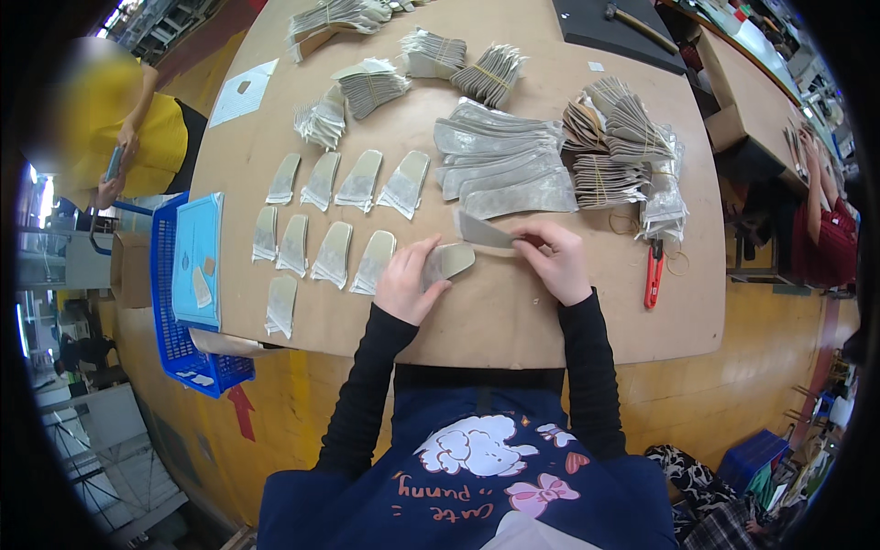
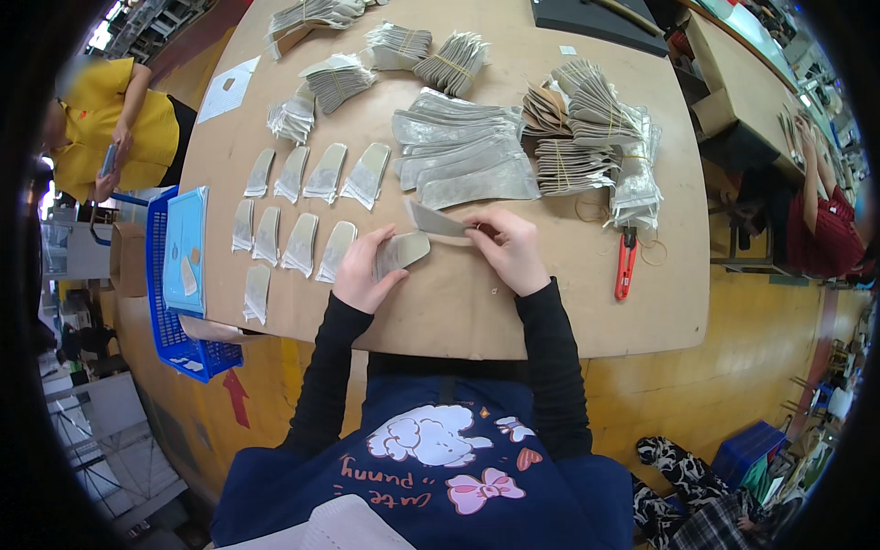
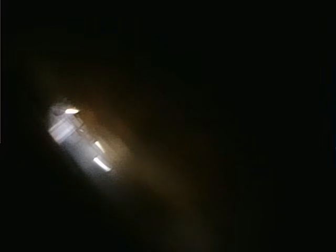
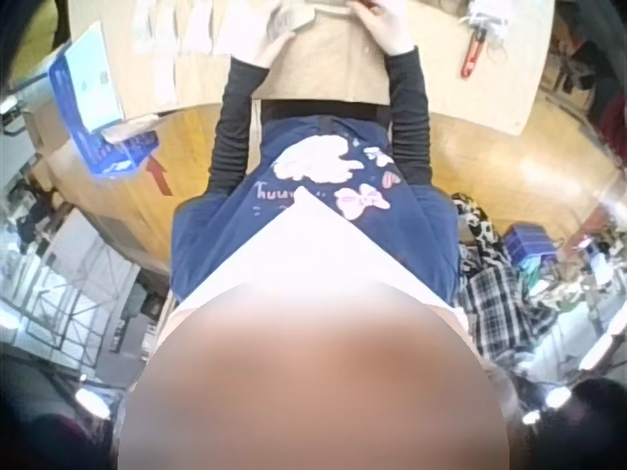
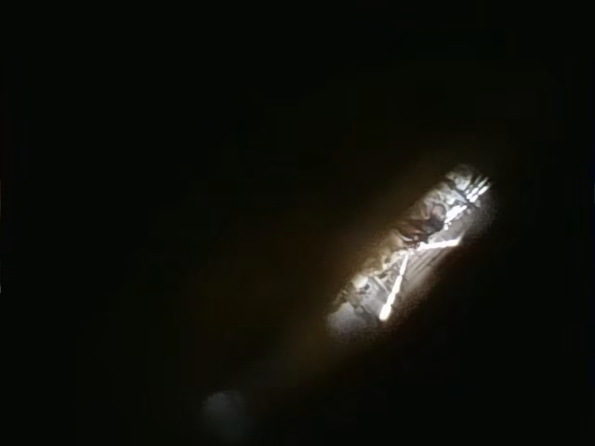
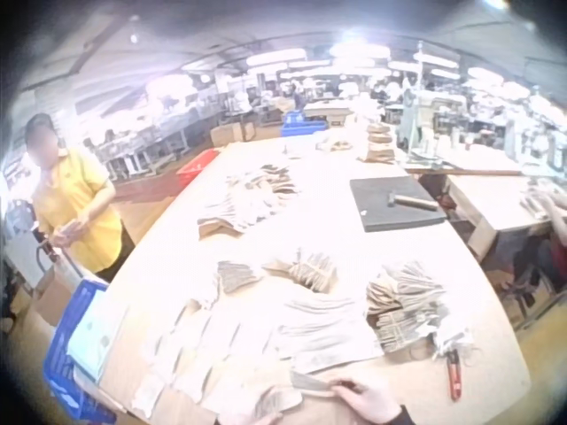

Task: The person sorts and stacks small transparent pouches on a table, arranging them into neat piles. They occasionally use a red utility knife to cut rubber bands and separate bundles of pouches.

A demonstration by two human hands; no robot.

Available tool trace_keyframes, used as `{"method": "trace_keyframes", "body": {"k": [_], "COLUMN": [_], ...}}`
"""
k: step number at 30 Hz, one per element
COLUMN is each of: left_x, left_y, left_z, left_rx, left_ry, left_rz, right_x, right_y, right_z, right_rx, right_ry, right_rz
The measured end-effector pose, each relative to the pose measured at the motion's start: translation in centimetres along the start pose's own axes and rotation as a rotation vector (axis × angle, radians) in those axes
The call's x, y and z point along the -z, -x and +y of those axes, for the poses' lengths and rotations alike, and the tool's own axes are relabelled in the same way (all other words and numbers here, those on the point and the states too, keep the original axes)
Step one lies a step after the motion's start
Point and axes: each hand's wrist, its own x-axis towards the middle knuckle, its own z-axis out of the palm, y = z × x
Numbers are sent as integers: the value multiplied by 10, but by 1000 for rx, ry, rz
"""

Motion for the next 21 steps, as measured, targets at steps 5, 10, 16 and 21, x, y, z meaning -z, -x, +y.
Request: {"method": "trace_keyframes", "body": {"k": [5, 10, 16, 21], "left_x": [-19, -24, 8, 14], "left_y": [8, 4, 14, 21], "left_z": [9, 13, 6, 2], "left_rx": [11, -12, 207, 214], "left_ry": [81, 138, 497, 487], "left_rz": [67, 117, 182, 216], "right_x": [14, 19, 13, 0], "right_y": [-1, -4, -6, -3], "right_z": [-1, -2, -3, -7], "right_rx": [-320, -377, -430, -354], "right_ry": [-483, -755, -680, -382], "right_rz": [218, 80, 9, -277]}}
